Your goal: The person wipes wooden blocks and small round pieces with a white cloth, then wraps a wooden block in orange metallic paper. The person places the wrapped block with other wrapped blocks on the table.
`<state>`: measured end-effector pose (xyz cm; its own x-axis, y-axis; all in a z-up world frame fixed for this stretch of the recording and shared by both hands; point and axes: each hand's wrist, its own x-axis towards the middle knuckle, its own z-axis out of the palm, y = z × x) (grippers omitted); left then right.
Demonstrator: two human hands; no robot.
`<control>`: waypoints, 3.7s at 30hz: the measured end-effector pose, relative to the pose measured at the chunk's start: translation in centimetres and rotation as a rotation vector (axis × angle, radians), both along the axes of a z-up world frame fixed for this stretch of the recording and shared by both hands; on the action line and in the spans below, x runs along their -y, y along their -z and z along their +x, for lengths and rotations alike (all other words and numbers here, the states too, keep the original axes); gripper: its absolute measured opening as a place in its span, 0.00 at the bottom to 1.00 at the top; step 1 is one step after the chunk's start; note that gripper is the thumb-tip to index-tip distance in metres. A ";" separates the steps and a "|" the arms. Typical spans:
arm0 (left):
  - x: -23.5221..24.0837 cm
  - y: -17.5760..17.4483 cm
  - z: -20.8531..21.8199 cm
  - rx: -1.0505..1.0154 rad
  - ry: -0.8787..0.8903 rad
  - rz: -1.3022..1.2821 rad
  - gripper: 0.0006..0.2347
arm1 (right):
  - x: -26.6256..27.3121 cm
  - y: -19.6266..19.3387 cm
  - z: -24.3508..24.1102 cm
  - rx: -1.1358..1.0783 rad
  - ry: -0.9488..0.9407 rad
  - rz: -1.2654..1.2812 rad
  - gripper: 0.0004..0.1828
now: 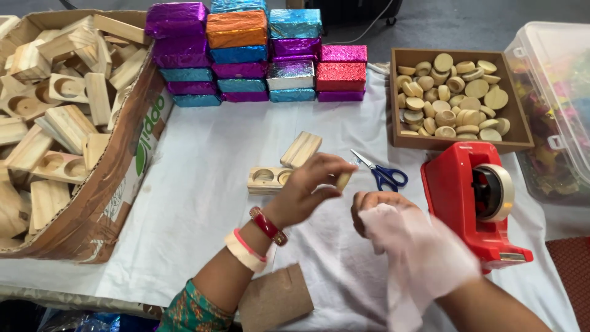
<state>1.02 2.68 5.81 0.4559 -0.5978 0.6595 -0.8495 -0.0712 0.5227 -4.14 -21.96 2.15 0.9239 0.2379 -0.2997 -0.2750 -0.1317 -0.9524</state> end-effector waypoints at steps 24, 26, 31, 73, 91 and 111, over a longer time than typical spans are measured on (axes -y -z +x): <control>-9.5 -3.1 0.5 -0.675 -0.182 -0.064 0.16 | -5.2 0.2 -1.0 1.142 -0.760 -0.587 0.09; -10.7 -1.8 0.4 -0.390 -0.635 0.307 0.13 | -5.1 0.2 -0.9 1.087 -0.742 -0.560 0.12; -12.1 1.4 0.6 -0.282 -0.658 0.339 0.10 | -5.2 0.0 -0.7 0.989 -0.780 -0.592 0.12; -10.0 -3.8 5.1 -0.070 -0.401 0.648 0.28 | -5.5 -0.2 -0.8 0.872 -0.786 -0.656 0.16; -7.4 -5.2 6.1 -0.172 -0.313 1.495 0.58 | -5.3 -0.9 -0.5 0.920 -0.854 -0.633 0.12; -14.6 2.2 3.4 -0.187 -0.591 0.888 0.44 | -5.4 -1.1 -1.2 0.918 -0.843 -0.734 0.14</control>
<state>4.39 17.32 3.64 0.8771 -0.4803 -0.0109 -0.4686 -0.8603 0.2005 -5.38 -16.52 3.30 0.5191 0.8545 0.0196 0.7893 -0.4704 -0.3946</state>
